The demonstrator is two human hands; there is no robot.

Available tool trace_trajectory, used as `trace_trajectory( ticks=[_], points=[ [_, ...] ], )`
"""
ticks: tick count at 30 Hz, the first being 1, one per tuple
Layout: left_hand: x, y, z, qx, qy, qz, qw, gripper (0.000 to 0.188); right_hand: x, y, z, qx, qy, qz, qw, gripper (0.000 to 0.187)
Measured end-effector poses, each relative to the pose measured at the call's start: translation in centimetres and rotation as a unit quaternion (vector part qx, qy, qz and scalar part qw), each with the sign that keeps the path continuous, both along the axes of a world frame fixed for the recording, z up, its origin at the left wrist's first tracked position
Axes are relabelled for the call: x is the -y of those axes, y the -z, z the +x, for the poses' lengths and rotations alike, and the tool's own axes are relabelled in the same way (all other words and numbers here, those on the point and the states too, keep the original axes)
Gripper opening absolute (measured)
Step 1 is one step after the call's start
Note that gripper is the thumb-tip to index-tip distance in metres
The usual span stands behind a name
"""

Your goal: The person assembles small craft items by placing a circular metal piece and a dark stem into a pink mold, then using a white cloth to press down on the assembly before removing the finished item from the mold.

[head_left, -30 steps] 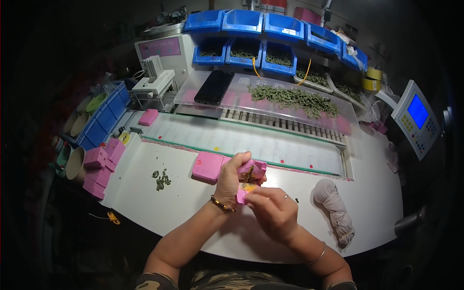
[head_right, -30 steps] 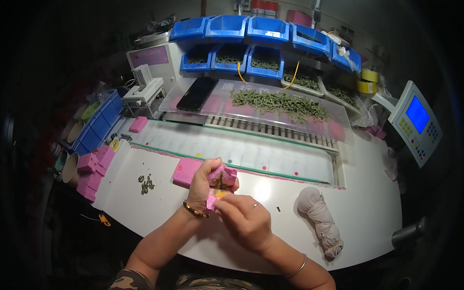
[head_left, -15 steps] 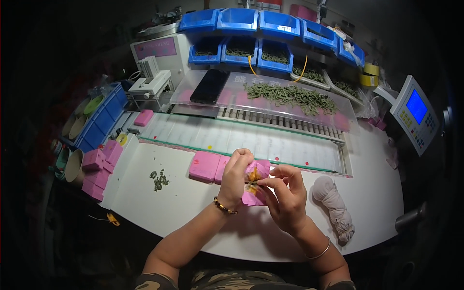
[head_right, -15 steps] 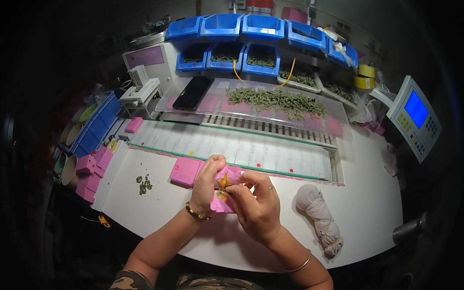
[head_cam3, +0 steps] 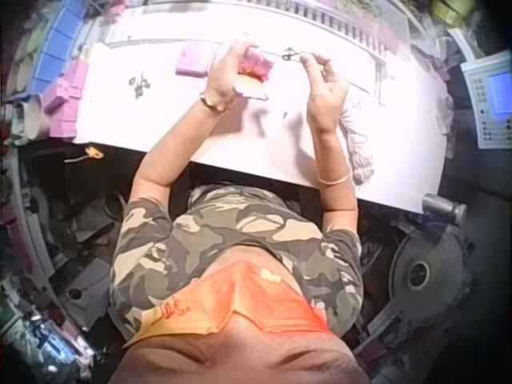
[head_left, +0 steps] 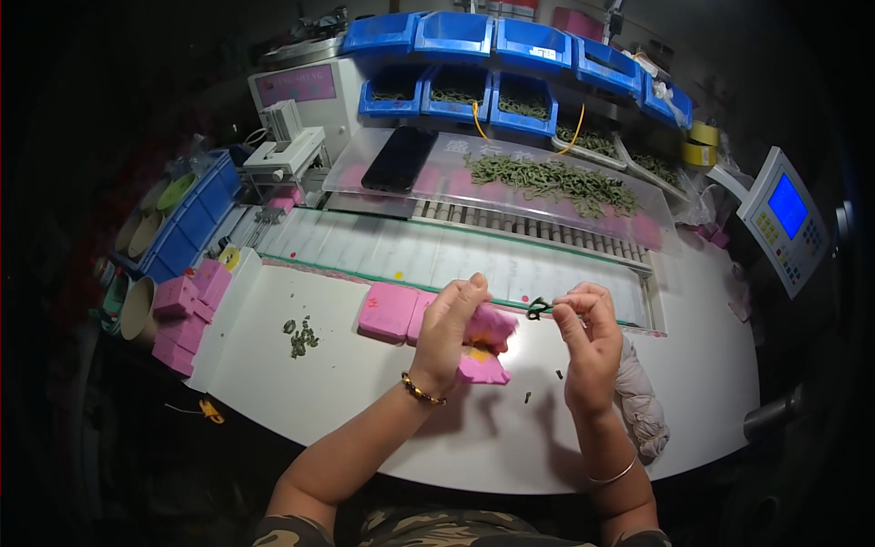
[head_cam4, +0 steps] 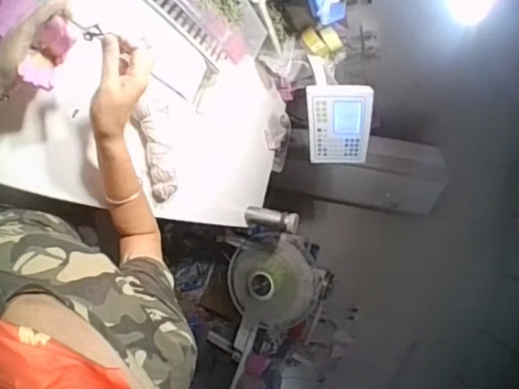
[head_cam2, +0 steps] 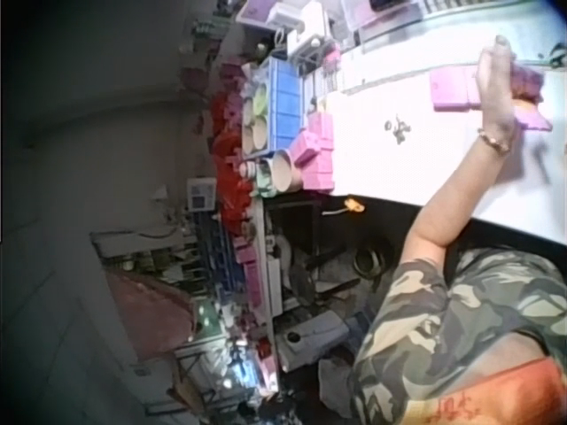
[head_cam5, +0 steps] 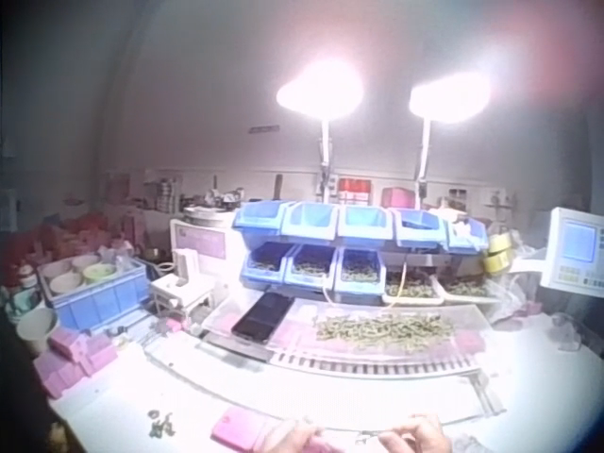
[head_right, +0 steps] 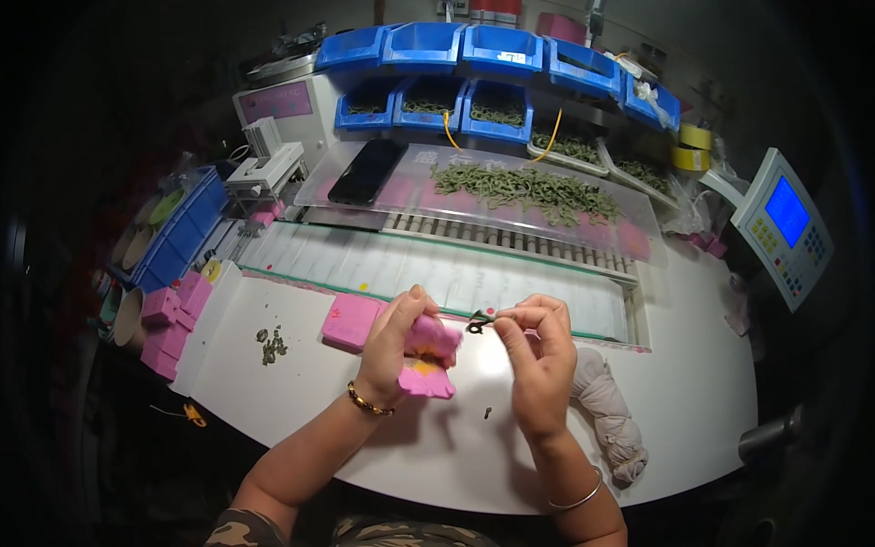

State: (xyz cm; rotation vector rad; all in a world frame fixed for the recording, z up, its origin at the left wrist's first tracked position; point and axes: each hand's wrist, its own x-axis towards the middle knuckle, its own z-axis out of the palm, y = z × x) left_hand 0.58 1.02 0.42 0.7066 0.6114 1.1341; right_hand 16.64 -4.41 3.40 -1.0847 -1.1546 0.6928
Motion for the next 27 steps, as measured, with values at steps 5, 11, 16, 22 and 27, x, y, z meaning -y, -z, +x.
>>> trace_trajectory(
  ticks=[5, 11, 16, 22, 27],
  points=[
    [0.7, -0.2, 1.0, -0.098, 0.035, 0.145, 0.984, 0.032, -0.2, 1.6, 1.6, -0.025, -0.063, -0.061, 0.996, 0.009],
    [1.1, 0.2, 1.2, -0.198, 0.015, 0.209, 0.958, 0.011, 0.3, 0.8, 0.8, 0.200, -0.005, 0.010, 0.980, 0.012],
    [1.1, 0.4, 1.2, -0.236, -0.012, 0.231, 0.944, 0.010, -0.1, 1.3, 0.5, 0.424, 0.121, 0.147, 0.885, 0.010],
    [1.5, 0.6, 1.5, -0.286, -0.081, 0.350, 0.888, 0.009, 0.1, 1.2, 0.3, 0.460, 0.124, 0.122, 0.871, 0.010],
    [1.3, 0.4, 1.5, -0.306, -0.146, 0.469, 0.816, 0.013, 0.1, 1.5, 1.4, 0.195, -0.036, -0.037, 0.979, 0.015]
  ],
)
